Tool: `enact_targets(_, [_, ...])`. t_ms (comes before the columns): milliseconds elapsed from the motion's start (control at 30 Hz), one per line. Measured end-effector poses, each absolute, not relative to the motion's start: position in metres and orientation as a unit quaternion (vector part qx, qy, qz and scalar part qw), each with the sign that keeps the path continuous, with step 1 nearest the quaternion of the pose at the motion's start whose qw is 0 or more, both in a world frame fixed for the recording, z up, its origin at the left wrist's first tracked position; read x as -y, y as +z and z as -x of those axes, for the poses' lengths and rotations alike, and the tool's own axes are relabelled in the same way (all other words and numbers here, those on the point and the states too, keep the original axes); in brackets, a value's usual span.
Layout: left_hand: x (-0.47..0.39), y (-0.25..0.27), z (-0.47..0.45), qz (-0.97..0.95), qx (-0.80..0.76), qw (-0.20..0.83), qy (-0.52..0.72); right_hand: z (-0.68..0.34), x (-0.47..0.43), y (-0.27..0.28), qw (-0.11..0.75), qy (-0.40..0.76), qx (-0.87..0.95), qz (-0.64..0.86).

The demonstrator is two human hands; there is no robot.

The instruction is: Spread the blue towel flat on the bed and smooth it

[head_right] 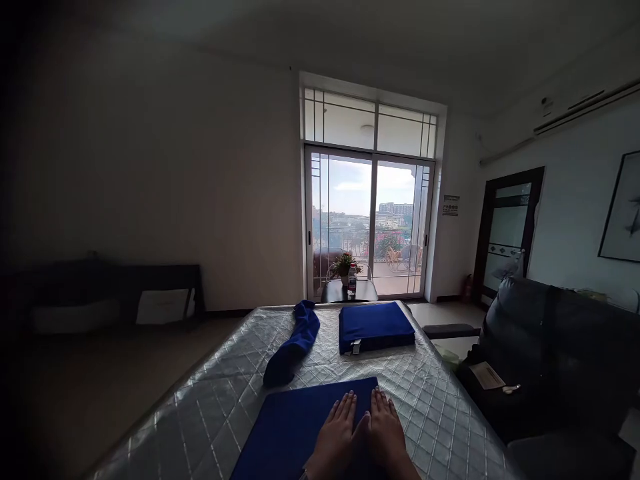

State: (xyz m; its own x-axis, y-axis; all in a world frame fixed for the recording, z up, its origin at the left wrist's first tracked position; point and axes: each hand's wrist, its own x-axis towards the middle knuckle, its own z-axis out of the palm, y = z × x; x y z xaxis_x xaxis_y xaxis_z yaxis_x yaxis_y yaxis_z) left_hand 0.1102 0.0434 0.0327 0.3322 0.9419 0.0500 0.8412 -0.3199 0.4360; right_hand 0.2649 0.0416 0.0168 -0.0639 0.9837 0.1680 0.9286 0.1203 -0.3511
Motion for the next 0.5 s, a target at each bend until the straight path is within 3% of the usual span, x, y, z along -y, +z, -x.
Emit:
enact_targets(300, [-0.029,0.024,0.064,-0.695,-0.707,0.084,0.102,-0.262,-0.041,0.020,0.176,0.084,0.717,0.669])
enact_targets(500, [-0.014,0.023,0.093,-0.669,-0.731,0.077,0.110,-0.257,-0.036,0.029,0.162,0.072,0.722,0.669])
